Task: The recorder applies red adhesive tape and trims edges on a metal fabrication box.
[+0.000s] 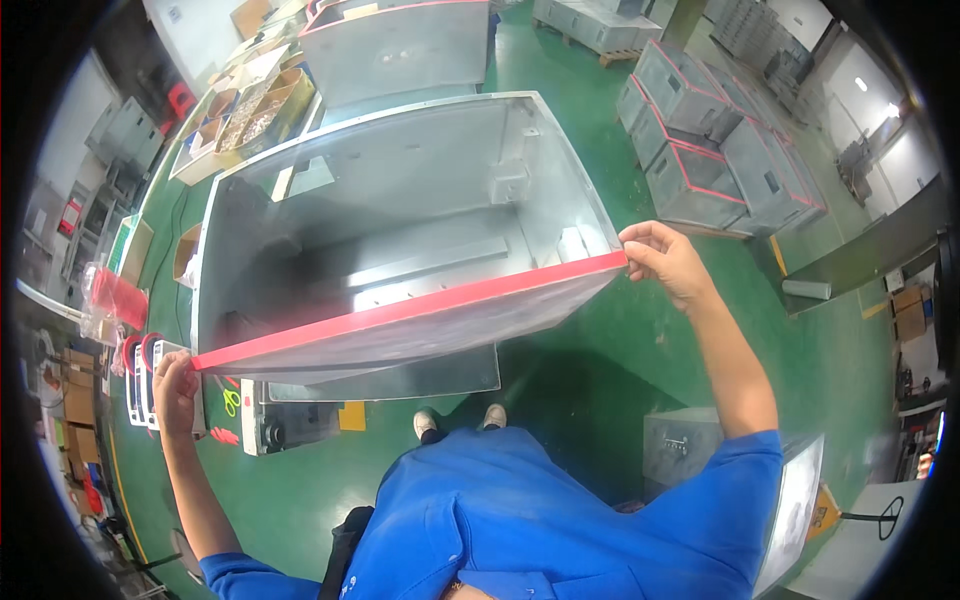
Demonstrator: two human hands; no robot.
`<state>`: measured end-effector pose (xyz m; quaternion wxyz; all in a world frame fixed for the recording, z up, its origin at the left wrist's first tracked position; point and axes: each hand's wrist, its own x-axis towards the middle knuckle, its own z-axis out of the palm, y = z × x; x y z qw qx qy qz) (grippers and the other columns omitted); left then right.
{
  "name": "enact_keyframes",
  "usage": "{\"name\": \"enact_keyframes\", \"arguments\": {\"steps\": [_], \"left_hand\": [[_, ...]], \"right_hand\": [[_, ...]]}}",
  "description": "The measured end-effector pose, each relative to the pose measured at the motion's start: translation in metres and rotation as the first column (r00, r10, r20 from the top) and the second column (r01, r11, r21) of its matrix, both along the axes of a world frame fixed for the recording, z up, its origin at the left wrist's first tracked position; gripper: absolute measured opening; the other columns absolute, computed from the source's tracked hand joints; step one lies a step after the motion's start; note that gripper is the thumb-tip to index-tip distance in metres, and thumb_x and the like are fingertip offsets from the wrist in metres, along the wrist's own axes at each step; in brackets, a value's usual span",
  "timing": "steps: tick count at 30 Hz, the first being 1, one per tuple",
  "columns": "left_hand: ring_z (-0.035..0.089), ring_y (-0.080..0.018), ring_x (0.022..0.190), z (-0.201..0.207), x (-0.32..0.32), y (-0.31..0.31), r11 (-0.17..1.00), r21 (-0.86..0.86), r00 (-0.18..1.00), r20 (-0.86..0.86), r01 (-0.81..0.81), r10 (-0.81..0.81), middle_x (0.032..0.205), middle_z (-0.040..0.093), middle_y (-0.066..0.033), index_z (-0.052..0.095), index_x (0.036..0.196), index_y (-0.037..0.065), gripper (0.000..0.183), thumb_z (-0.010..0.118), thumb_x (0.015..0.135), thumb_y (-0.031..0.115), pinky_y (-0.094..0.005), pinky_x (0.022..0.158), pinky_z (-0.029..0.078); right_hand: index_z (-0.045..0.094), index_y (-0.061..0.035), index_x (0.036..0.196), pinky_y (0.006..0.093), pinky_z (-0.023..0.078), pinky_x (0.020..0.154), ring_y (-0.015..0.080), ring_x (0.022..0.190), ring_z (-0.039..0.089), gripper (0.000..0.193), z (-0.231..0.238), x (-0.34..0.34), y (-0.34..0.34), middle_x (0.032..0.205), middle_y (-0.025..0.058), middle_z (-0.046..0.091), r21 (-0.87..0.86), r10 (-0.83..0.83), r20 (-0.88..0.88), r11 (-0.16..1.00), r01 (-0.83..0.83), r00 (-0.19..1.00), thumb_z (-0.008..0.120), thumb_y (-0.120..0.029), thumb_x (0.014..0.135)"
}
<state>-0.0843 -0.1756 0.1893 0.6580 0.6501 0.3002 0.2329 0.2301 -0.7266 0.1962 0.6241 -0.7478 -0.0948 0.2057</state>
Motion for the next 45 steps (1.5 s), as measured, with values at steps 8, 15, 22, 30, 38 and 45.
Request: {"name": "enact_keyframes", "arguments": {"steps": [8,15,22,30,38,45], "left_hand": [[0.037,0.0000,0.056,0.008,0.003,-0.008,0.999,0.017,0.997,-0.053,0.051,-0.050,0.067,0.047,0.0059,0.055,0.080,0.004,0.009,0.057,0.082,0.013,-0.0144,0.049,0.027],[0.034,-0.0001,0.050,0.003,0.002,-0.004,0.999,0.053,0.998,-0.060,-0.009,0.012,0.066,0.048,0.0044,0.055,0.082,0.002,0.014,0.062,0.077,0.013,-0.0147,0.044,0.022],[0.035,0.0004,0.050,-0.001,0.007,-0.004,0.998,0.043,0.998,-0.042,-0.041,0.043,0.069,0.051,0.0034,0.056,0.081,0.002,0.013,0.063,0.076,0.011,-0.0146,0.043,0.021],[0.033,0.0009,0.047,-0.010,0.005,0.003,0.999,0.022,0.999,-0.018,-0.032,0.033,0.071,0.052,0.0032,0.055,0.078,0.003,0.011,0.063,0.075,0.009,-0.0160,0.040,0.020],[0.032,0.0011,0.048,-0.009,0.009,-0.004,0.997,0.023,0.997,-0.042,-0.070,0.071,0.064,0.048,0.0053,0.056,0.082,0.001,0.014,0.063,0.076,0.013,-0.0154,0.042,0.019],[0.033,-0.0004,0.049,-0.008,0.008,-0.005,0.996,0.025,0.996,-0.028,-0.086,0.086,0.064,0.048,0.0048,0.056,0.081,0.001,0.015,0.063,0.074,0.011,-0.0161,0.044,0.021]], "right_hand": [[0.054,-0.0039,0.099,0.0220,0.042,0.060,0.0083,0.070,0.053,0.026,-0.019,-0.006,0.007,0.083,0.0017,0.057,0.082,-0.111,-0.060,0.990,0.115,0.992,0.063,-0.017,0.079],[0.055,-0.0029,0.098,0.0220,0.042,0.062,0.0082,0.074,0.053,0.023,-0.023,-0.016,0.015,0.086,0.0019,0.058,-0.002,-0.186,0.163,0.982,0.188,0.969,0.061,-0.018,0.081],[0.055,-0.0021,0.098,0.0218,0.041,0.063,0.0074,0.076,0.052,0.022,-0.030,-0.022,0.019,0.086,0.0014,0.058,0.021,-0.233,0.246,0.972,0.235,0.941,0.060,-0.018,0.083],[0.056,-0.0020,0.097,0.0217,0.040,0.064,0.0072,0.074,0.050,0.021,-0.035,-0.022,0.017,0.085,0.0006,0.057,0.031,-0.244,0.256,0.969,0.245,0.935,0.060,-0.017,0.083],[0.054,0.0006,0.102,0.0321,0.041,0.083,0.0222,0.095,0.052,0.022,-0.024,-0.058,0.059,0.102,0.0118,0.055,-0.105,-0.139,0.889,0.865,0.490,0.436,0.056,-0.008,0.082],[0.051,0.0013,0.113,0.0429,0.035,0.094,0.0334,0.112,0.046,0.043,-0.027,-0.100,0.119,0.118,0.0168,0.051,-0.313,0.261,0.939,0.918,0.244,0.223,0.061,-0.005,0.072]]}}
